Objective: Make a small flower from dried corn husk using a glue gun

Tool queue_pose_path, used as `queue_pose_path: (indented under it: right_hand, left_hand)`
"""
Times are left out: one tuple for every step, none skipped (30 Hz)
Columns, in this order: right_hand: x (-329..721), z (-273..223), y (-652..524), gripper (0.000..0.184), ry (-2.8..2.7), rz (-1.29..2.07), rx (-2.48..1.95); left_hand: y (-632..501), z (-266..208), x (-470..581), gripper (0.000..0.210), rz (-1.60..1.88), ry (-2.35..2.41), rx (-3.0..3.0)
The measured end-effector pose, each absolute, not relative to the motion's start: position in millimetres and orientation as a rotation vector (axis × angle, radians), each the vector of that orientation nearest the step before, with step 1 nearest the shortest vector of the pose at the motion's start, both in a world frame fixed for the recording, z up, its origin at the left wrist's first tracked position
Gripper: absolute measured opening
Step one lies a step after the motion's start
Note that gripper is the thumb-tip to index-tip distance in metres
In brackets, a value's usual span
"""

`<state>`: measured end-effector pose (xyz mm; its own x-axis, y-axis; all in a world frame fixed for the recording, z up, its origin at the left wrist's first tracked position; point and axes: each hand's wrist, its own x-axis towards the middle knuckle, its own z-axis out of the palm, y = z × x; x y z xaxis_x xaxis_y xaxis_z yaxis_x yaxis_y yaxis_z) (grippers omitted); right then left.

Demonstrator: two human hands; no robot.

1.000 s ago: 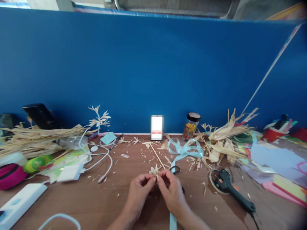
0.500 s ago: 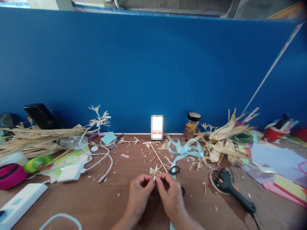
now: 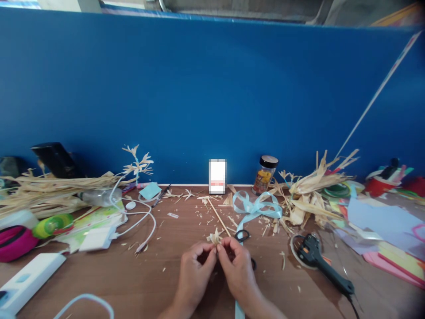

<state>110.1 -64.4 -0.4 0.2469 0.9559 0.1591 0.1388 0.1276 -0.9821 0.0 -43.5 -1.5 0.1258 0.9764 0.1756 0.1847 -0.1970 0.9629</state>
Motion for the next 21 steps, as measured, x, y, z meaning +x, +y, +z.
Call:
queue_pose_path:
  right_hand:
    - [110.2, -0.1, -64.5, 0.014, -1.164, 0.846, -1.304]
    - [110.3, 0.0, -64.6, 0.014, -1.164, 0.841, -1.308]
    - [110.3, 0.0, -64.9, 0.013, -1.167, 0.837, -1.311]
    - [110.4, -0.1, -65.1, 0.014, -1.172, 0.836, -1.314]
    - [110.5, -0.3, -65.4, 0.014, -1.177, 0.831, -1.315]
    - [110.5, -0.6, -65.6, 0.014, -1.182, 0.822, -1.318]
    - [110.7, -1.0, -65.7, 0.014, -1.186, 0.809, -1.324]
    - [110.9, -1.4, -65.8, 0.015, -1.19, 0.791, -1.334]
    - [111.1, -1.9, -65.9, 0.015, -1.198, 0.771, -1.344]
    - [111.5, -2.4, -65.9, 0.014, -1.205, 0.751, -1.356]
    - [111.8, -2.9, -65.8, 0.014, -1.214, 0.73, -1.366]
    - [112.2, -3.4, -65.8, 0.014, -1.223, 0.712, -1.373]
    - [112.5, -3.9, -65.8, 0.015, -1.231, 0.693, -1.377]
    - [112.7, -4.3, -65.8, 0.015, -1.239, 0.676, -1.379]
    - [112.9, -4.5, -66.0, 0.016, -1.246, 0.662, -1.381]
    - [112.9, -4.5, -66.2, 0.017, -1.254, 0.654, -1.381]
    - [112.7, -4.2, -66.5, 0.017, -1.262, 0.651, -1.379]
    - [112.4, -3.6, -67.0, 0.017, -1.268, 0.649, -1.374]
    - [112.0, -2.9, -67.4, 0.017, -1.271, 0.649, -1.365]
    - [111.5, -2.2, -67.8, 0.017, -1.274, 0.653, -1.353]
    - [111.0, -1.6, -68.1, 0.018, -1.273, 0.658, -1.338]
  left_hand:
    - [-43.7, -0.6, 0.1, 0.016, 1.173, 1.176, 1.571]
    - [-44.0, 0.2, 0.0, 0.015, 1.181, 1.174, 1.598]
    - [-44.3, 0.8, 0.0, 0.014, 1.187, 1.169, 1.624]
    - [-44.7, 1.2, 0.0, 0.014, 1.189, 1.161, 1.645]
    - [-45.1, 1.4, 0.0, 0.014, 1.189, 1.151, 1.661]
    - [-45.5, 1.4, 0.1, 0.015, 1.187, 1.139, 1.671]
    - [-45.9, 1.4, 0.1, 0.016, 1.187, 1.128, 1.675]
    - [-46.1, 1.5, 0.2, 0.016, 1.185, 1.118, 1.678]
    - [-46.3, 1.5, 0.3, 0.017, 1.182, 1.108, 1.68]
    - [-46.4, 1.7, 0.3, 0.018, 1.178, 1.097, 1.682]
    - [-46.3, 2.0, 0.3, 0.018, 1.173, 1.086, 1.686]
    - [-46.2, 2.3, 0.3, 0.019, 1.168, 1.077, 1.688]
    - [-46.0, 2.6, 0.2, 0.02, 1.166, 1.068, 1.691]
    - [-45.9, 3.0, 0.1, 0.021, 1.164, 1.057, 1.693]
    - [-45.8, 3.4, 0.1, 0.021, 1.162, 1.048, 1.693]
    - [-45.7, 3.8, 0.1, 0.022, 1.165, 1.044, 1.691]
    - [-45.6, 4.4, 0.1, 0.022, 1.165, 1.044, 1.687]
    - [-45.5, 5.0, 0.0, 0.022, 1.167, 1.046, 1.682]
    - [-45.4, 5.6, 0.0, 0.022, 1.169, 1.051, 1.676]
    - [-45.1, 6.1, -0.1, 0.022, 1.175, 1.059, 1.669]
    - [-44.6, 6.5, -0.3, 0.021, 1.18, 1.07, 1.661]
